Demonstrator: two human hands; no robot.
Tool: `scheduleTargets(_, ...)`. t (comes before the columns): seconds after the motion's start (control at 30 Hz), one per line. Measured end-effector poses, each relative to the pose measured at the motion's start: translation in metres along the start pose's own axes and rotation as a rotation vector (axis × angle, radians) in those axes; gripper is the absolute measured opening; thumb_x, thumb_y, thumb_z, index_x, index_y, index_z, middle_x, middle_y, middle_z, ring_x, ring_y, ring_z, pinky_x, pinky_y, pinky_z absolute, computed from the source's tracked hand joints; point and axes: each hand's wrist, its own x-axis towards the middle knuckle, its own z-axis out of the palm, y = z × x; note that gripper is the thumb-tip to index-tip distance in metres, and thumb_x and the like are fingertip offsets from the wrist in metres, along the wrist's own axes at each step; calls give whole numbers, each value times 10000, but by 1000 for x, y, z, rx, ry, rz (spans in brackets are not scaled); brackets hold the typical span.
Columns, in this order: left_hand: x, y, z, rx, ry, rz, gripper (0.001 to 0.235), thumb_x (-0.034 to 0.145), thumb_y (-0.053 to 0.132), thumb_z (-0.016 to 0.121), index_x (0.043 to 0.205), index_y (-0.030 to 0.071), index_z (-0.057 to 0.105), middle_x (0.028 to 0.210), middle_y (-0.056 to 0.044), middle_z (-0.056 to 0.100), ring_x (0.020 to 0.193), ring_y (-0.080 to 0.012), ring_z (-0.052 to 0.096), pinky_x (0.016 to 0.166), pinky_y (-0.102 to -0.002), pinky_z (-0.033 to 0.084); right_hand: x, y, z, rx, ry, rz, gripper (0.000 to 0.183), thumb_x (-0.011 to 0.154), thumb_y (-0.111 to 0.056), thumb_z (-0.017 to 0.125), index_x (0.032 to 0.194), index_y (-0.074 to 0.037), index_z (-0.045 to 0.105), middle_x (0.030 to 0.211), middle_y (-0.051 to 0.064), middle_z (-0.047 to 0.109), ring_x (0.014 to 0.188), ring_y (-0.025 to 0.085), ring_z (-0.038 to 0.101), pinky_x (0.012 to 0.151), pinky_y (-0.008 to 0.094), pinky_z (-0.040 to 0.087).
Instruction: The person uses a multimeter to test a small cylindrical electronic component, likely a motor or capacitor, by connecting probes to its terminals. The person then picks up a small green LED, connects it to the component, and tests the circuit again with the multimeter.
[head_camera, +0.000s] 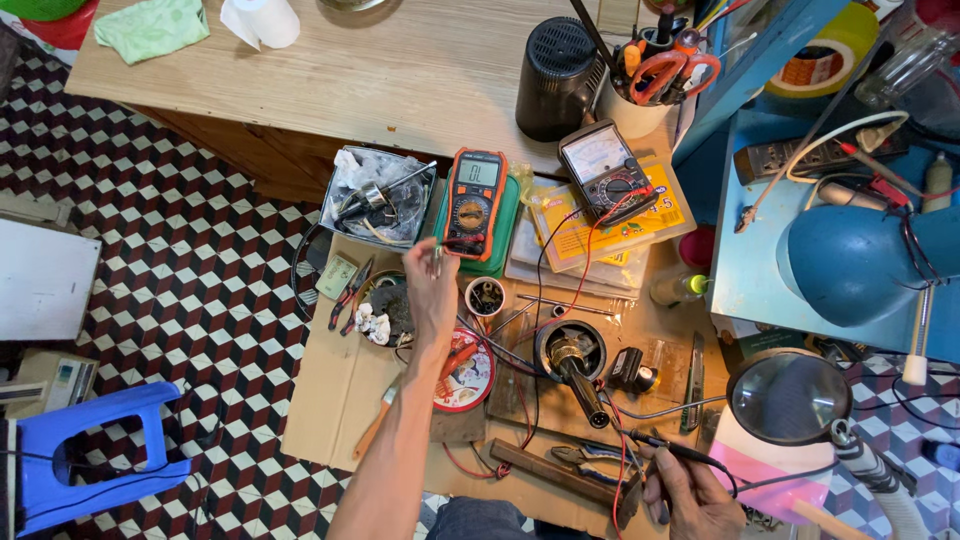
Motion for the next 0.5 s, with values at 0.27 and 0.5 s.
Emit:
scheduleTargets(0.27,-170,-38,-33,330,-466,-112,435,958,280,655,1337,85,567,963,-137,777,891,-215,773,784,-338,574,-13,-34,-6,71,-106,47,229,990,-137,646,1013,56,768,633,50,631,517,85,500,460,236,377)
scheduleTargets(0.5,-231,-39,-7,464,-694,56,333,977,256,678,1215,45,581,1060,-173,758,988,-329,736,785,-397,571,-22,-50,-16,63,-209,-11,219,1010,-138,626,1023,41,752,645,36,636,514,75,516,453,223,386)
